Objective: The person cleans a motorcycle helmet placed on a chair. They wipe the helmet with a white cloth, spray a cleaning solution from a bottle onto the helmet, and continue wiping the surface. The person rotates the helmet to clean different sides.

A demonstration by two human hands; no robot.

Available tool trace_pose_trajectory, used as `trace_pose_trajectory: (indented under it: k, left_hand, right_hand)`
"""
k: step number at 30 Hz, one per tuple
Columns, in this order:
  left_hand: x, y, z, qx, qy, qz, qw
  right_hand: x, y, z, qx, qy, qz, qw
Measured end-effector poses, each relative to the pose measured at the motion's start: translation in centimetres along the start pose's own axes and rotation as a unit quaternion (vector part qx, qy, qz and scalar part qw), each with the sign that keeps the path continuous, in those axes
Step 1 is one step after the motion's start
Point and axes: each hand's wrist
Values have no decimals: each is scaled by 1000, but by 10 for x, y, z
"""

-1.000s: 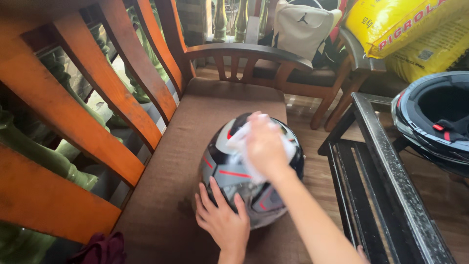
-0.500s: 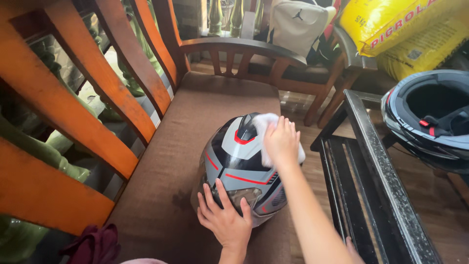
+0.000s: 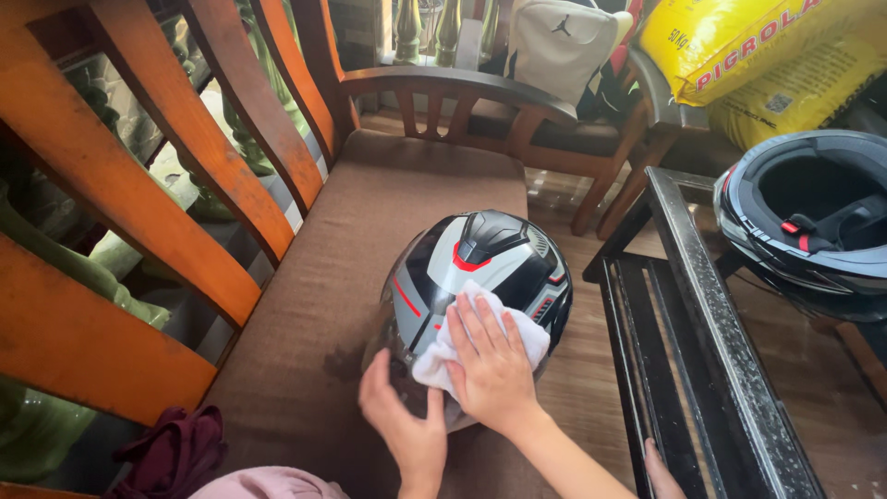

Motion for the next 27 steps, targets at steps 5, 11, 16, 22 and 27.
trace_pose_trajectory:
  k: [5, 11, 16, 22, 27]
  left_hand:
    - [-8, 5, 16, -276, -460, 129, 834]
    - [17, 1, 25, -330, -500, 172, 782]
    - [46, -4, 22, -387, -503, 189, 749]
    - [73, -15, 16, -425, -526, 193, 711]
    - [71, -18, 19, -429, -532, 196, 703]
  right_hand:
    - [6, -2, -9, 23, 1, -15, 1000]
    - [58, 2, -13, 2, 4, -11, 1000]
    - [118, 22, -28, -12, -20, 54, 998]
    - [175, 74, -28, -68, 16, 155, 985]
    - [199, 108, -22, -129, 16, 283, 950]
Point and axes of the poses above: each hand's wrist, its own x-axis towards the middle knuckle, its own y-axis out of the palm, z = x × y, and after that the axes turned 10 degrees about x, right-handed
